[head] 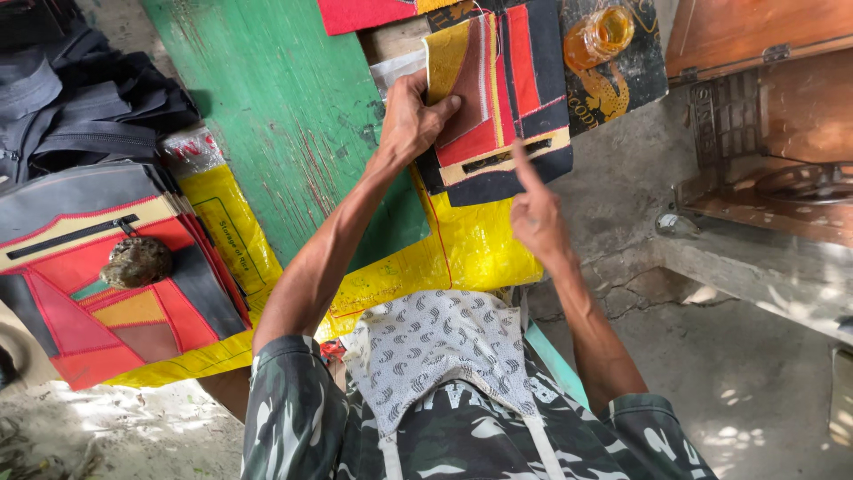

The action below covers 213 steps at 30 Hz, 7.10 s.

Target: The person picks up colorful patchwork fabric panels one at a time from the work table, presses and rubs along the seams and edges with a finger, turns the panels over, and stacks the finished pieces on a growing pile beside the stack of completed panels.

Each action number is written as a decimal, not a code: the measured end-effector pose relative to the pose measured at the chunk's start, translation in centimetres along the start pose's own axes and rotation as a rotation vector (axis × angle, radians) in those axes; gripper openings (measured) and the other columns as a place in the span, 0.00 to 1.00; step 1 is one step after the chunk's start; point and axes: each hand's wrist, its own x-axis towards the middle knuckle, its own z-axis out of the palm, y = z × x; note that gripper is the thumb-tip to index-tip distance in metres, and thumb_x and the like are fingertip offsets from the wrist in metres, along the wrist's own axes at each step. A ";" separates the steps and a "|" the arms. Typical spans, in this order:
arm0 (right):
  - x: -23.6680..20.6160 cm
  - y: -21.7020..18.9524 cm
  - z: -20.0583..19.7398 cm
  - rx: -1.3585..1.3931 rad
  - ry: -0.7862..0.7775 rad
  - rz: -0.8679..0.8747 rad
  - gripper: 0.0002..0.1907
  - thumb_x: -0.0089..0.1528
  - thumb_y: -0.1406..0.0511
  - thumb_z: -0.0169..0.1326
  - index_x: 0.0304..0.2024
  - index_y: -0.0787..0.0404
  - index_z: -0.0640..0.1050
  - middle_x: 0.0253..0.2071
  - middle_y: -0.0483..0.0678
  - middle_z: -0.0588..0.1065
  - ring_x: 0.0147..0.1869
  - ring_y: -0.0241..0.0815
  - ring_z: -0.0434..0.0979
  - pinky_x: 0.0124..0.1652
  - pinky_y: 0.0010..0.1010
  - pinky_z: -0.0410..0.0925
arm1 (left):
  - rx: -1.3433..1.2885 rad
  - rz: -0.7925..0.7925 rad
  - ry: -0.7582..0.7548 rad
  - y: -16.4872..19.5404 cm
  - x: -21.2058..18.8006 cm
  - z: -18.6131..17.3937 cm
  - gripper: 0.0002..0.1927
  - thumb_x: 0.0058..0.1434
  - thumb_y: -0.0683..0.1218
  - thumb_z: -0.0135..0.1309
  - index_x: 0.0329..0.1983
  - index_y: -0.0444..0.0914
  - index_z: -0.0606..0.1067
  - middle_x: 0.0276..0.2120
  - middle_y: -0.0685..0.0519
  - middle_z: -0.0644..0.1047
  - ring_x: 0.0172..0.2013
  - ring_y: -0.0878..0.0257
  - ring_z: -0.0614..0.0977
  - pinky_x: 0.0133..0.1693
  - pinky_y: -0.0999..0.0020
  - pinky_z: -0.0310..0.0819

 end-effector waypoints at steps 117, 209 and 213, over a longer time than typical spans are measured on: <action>1.2 1.2 -1.0 0.763 -0.061 0.046 0.51 0.56 0.81 0.39 0.80 0.52 0.43 0.53 0.34 0.64 0.20 0.31 0.69 0.20 0.27 0.71 | -0.143 -0.163 0.008 0.8 -18.1 5.6 0.24 0.63 0.37 0.57 0.63 0.30 0.72 0.44 0.46 0.77 0.27 0.69 0.77 0.28 0.73 0.74; 7.9 4.7 -6.0 0.147 0.630 -0.294 0.20 0.69 0.77 0.45 0.64 0.70 0.67 0.46 0.51 0.74 0.45 0.36 0.75 0.48 0.27 0.71 | 0.155 0.169 0.514 4.4 19.4 -26.8 0.32 0.51 0.39 0.71 0.55 0.27 0.68 0.37 0.49 0.80 0.37 0.62 0.85 0.39 0.68 0.80; 8.4 2.2 -3.4 0.064 0.595 -0.448 0.22 0.70 0.75 0.46 0.67 0.70 0.65 0.48 0.52 0.77 0.49 0.39 0.77 0.54 0.30 0.72 | 0.242 0.295 0.528 1.3 19.2 -26.7 0.22 0.52 0.35 0.65 0.51 0.27 0.78 0.41 0.44 0.83 0.42 0.59 0.85 0.47 0.67 0.80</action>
